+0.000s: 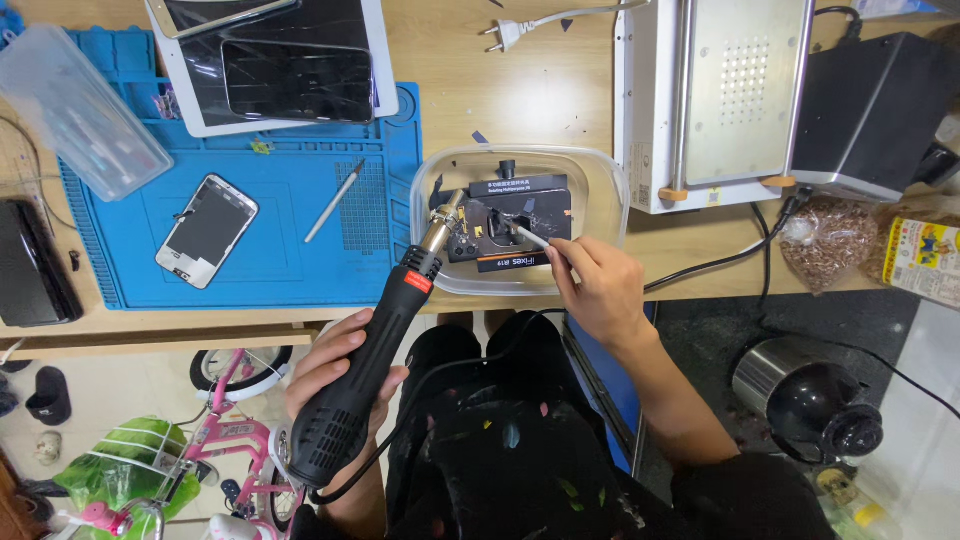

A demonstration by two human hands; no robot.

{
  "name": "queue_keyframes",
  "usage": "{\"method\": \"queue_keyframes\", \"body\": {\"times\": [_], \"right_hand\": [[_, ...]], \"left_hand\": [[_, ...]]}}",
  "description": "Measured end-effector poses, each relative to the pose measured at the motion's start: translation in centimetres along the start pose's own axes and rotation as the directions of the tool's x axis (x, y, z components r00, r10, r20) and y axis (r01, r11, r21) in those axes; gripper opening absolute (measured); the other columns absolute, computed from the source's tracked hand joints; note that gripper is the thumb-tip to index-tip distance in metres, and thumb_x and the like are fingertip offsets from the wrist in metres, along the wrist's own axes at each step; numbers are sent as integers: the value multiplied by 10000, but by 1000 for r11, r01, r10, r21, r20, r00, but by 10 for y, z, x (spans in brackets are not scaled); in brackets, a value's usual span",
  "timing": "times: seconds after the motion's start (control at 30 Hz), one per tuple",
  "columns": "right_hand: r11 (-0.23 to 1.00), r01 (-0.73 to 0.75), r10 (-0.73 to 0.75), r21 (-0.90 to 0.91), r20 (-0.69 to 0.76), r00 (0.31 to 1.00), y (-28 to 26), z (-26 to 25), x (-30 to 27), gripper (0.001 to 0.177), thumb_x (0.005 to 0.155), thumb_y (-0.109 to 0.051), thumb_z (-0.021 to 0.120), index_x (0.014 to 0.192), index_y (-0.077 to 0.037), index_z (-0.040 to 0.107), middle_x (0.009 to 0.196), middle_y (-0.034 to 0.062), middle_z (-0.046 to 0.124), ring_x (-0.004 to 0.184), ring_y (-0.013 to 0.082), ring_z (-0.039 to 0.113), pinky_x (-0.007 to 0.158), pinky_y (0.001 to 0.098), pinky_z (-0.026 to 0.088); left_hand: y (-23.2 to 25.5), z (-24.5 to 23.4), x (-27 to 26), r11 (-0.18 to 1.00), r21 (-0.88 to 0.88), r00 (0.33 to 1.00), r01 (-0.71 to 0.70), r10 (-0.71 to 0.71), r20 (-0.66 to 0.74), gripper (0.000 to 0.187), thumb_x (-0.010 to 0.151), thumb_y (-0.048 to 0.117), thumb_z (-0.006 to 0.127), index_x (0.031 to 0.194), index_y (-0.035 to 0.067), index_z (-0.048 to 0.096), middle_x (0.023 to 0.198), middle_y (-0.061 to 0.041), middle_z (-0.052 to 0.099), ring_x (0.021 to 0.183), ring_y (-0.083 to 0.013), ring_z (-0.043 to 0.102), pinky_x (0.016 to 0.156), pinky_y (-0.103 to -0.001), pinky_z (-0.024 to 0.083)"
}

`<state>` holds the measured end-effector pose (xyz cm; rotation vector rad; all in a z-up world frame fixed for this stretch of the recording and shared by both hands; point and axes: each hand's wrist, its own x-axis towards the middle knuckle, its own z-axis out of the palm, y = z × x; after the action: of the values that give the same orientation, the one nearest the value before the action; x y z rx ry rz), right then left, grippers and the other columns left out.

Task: The person uses a heat gun and a metal tool to work on a small electronic component placed in a plastic container. They repeatedly apply heat and scrape the surface of the component throughout the clip.

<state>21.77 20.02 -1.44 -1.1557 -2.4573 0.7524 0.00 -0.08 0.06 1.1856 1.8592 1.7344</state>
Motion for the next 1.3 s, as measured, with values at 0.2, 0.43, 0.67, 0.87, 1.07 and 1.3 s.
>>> {"method": "queue_keyframes", "body": {"times": [0.2,0.43,0.67,0.87,1.07,1.3], "right_hand": [[920,-190,207,343,-12,978,4,-4,-8,64,967,18,706,1023,8,736,760,118,638,607,213,593,559,329,444],[948,-250,257,198,-13,966,-1,1,-16,57,968,-44,708,1002,-4,731,813,136,680,657,253,648,584,344,487],[941,-295,322,168,-165,932,-14,6,-26,50,999,-51,693,1020,-16,723,849,134,684,708,287,664,638,364,506],[921,-344,365,182,-100,926,-30,13,-36,97,945,-69,742,1031,-26,730,814,129,675,642,258,655,579,359,492],[930,-272,330,247,-231,915,-52,42,-35,164,949,-20,704,1113,-24,711,898,125,698,710,264,672,636,350,516],[950,-294,313,109,-274,909,-73,62,-31,166,912,-31,751,1077,-31,732,767,92,675,592,239,641,555,357,480]], "left_hand": [[-3,-4,0,999,-30,1000,-13,14,10,591,840,238,868,1216,116,429,1214,-133,628,1204,-403,698,992,-476,638],[-7,-6,6,999,-45,998,-4,7,61,583,819,214,873,1215,114,458,1227,-139,649,1226,-397,690,1008,-469,624],[-9,-6,22,996,-88,989,-16,28,143,576,835,183,876,1219,109,453,1238,-143,645,1242,-400,684,1044,-468,629],[-12,-11,33,991,-135,972,4,28,234,549,810,132,880,1197,102,491,1223,-163,651,1235,-412,679,1037,-468,638],[-18,-21,37,989,-145,971,-7,41,235,545,822,135,892,1204,111,503,1242,-145,656,1256,-396,677,1062,-464,626],[-25,-23,42,987,-161,951,-28,76,300,545,807,125,899,1205,112,526,1244,-143,650,1260,-407,659,1074,-494,619]]}}
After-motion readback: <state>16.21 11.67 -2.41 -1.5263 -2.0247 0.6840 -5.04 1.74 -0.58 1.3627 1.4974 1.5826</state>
